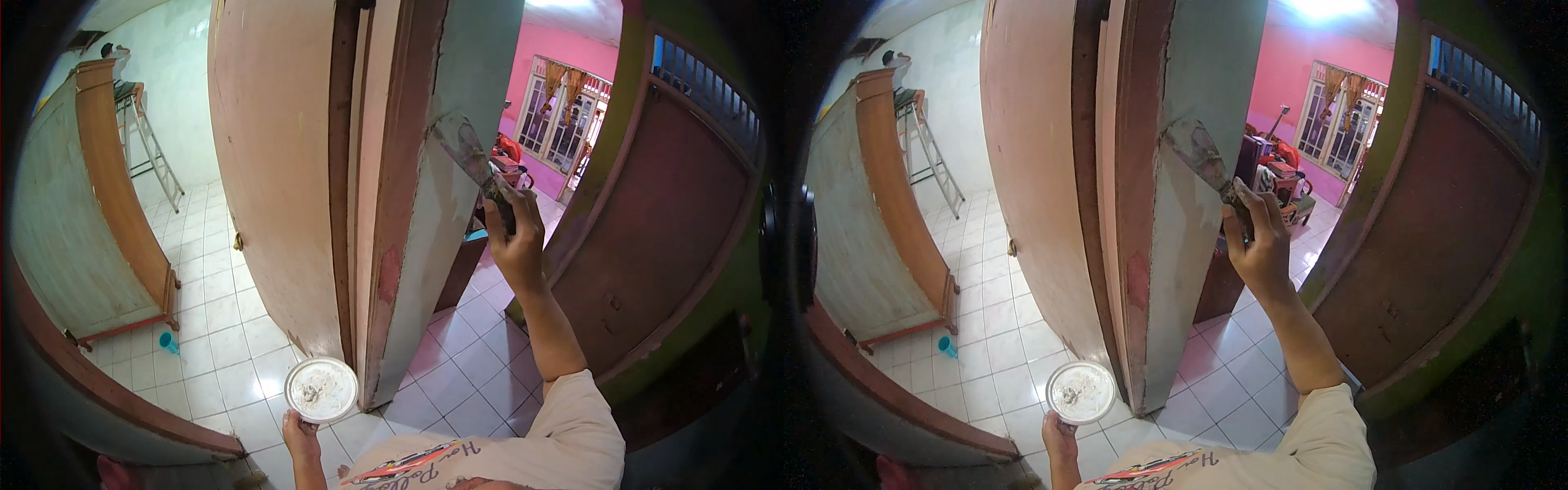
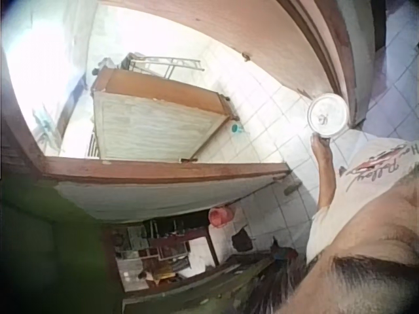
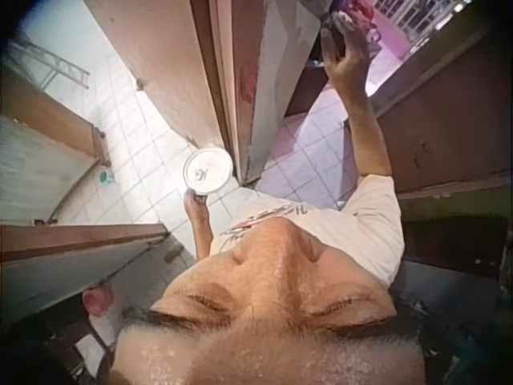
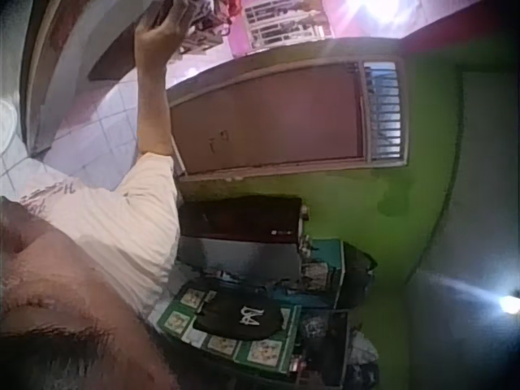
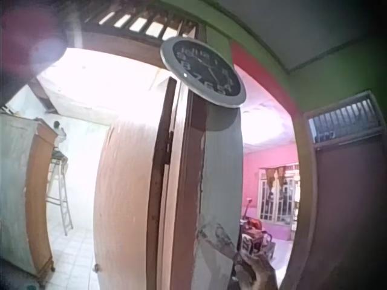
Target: The person uses a putty knife to scoop plaster from a bucket and apply it to fill holes and cracks on a white wall and a door frame.
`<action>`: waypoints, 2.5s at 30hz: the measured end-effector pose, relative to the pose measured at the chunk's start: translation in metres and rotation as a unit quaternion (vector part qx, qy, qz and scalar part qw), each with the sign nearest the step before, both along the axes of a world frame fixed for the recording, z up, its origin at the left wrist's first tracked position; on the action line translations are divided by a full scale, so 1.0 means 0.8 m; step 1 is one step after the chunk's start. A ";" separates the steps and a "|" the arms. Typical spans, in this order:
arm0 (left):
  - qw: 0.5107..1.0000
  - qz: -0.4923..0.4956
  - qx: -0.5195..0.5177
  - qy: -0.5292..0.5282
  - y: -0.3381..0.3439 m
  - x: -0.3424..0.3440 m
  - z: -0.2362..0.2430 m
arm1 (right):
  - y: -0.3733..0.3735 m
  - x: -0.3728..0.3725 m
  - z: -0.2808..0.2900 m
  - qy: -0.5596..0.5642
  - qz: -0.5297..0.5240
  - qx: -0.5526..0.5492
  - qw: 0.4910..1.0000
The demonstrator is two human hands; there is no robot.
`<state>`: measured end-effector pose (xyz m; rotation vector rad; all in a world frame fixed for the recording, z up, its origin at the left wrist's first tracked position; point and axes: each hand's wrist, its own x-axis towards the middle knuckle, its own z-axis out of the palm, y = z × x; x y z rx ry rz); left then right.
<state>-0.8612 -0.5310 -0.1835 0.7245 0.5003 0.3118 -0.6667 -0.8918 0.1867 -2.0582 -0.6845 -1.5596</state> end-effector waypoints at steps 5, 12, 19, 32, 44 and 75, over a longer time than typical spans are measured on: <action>0.999 0.023 0.011 -0.029 -0.009 -0.008 0.049 | 0.012 -0.016 -0.061 0.055 0.051 -0.028 0.997; 0.999 0.025 0.027 -0.020 -0.014 0.008 0.095 | 0.043 -0.101 -0.183 0.496 0.298 0.012 0.816; 0.998 0.041 0.053 -0.009 -0.016 -0.004 0.106 | 0.092 -0.100 -0.216 0.796 0.329 0.069 0.504; 0.997 0.045 0.066 0.004 -0.008 -0.003 0.107 | 0.106 -0.022 -0.244 0.816 0.322 -0.040 0.478; 0.994 -0.044 0.094 0.019 0.007 -0.011 0.114 | 0.138 0.003 -0.258 0.791 0.358 -0.082 0.489; 0.997 -0.053 0.059 -0.008 0.015 -0.017 0.118 | 0.123 -0.017 -0.246 0.762 0.369 -0.006 0.533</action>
